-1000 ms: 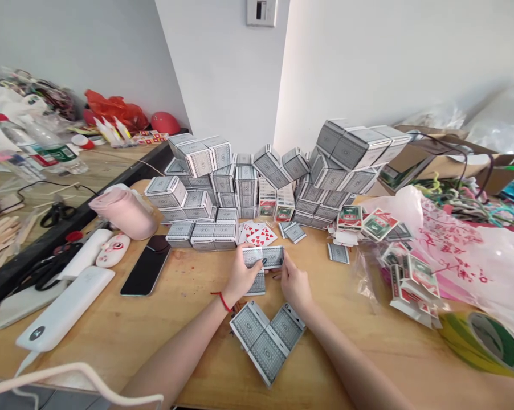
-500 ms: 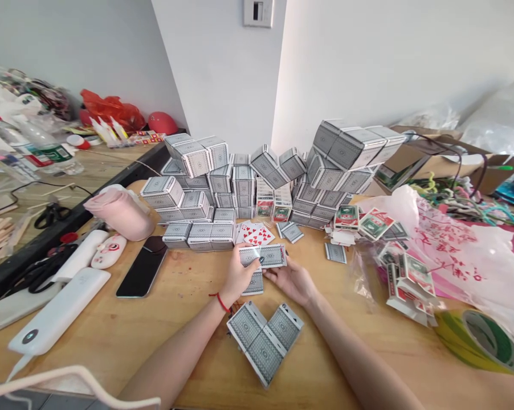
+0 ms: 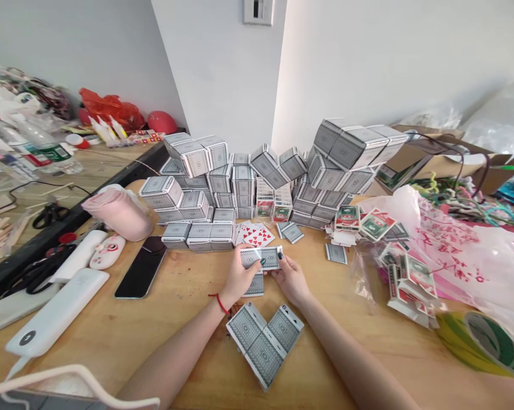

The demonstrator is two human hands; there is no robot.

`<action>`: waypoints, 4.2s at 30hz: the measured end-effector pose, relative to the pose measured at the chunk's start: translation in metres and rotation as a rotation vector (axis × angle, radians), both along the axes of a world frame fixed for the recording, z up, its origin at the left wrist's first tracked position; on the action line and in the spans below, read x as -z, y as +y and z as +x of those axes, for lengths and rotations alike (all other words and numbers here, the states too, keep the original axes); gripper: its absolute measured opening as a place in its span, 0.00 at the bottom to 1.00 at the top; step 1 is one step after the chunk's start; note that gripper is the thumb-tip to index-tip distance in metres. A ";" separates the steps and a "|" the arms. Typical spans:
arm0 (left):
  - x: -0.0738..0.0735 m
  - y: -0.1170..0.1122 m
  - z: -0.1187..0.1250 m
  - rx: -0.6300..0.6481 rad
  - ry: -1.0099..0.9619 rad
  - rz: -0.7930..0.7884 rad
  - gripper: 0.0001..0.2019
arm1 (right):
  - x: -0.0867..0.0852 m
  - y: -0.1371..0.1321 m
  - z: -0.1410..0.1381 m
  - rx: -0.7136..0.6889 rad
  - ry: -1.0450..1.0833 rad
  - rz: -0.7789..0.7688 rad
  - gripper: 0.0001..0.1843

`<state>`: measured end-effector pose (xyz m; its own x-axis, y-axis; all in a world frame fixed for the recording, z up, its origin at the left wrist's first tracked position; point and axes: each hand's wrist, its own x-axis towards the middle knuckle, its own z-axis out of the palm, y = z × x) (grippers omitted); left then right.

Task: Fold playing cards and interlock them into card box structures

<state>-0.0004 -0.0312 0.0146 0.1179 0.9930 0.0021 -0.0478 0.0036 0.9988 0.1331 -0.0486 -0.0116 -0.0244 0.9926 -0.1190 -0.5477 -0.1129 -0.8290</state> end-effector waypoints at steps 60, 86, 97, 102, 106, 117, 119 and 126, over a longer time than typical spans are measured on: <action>-0.003 0.005 -0.020 0.369 -0.339 -0.314 0.21 | 0.018 0.078 0.022 0.314 -1.034 0.242 0.22; 0.003 0.009 -0.017 0.285 -0.264 -0.280 0.13 | 0.008 0.057 0.040 0.342 -0.263 0.076 0.14; 0.006 0.014 -0.020 0.085 -0.480 -0.370 0.12 | -0.008 0.003 0.045 0.138 -0.138 0.041 0.14; 0.008 0.014 -0.020 0.089 -0.483 -0.366 0.11 | -0.007 0.001 0.042 0.123 -0.221 0.088 0.14; 0.009 0.014 -0.020 0.070 -0.484 -0.362 0.11 | -0.005 0.002 0.042 0.090 -0.230 0.095 0.15; 0.008 0.014 -0.019 0.073 -0.464 -0.345 0.12 | -0.006 0.000 0.042 0.076 -0.266 0.099 0.16; 0.008 0.013 -0.019 0.076 -0.464 -0.337 0.12 | -0.005 0.000 0.042 0.075 -0.279 0.098 0.17; 0.010 0.014 -0.020 0.098 -0.443 -0.319 0.12 | -0.007 -0.002 0.044 -0.011 -0.334 0.104 0.18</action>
<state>-0.0201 -0.0174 0.0044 0.2660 0.9370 -0.2265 -0.4477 0.3282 0.8318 0.1768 -0.0504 -0.0048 -0.0119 0.9997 -0.0207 -0.2438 -0.0229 -0.9695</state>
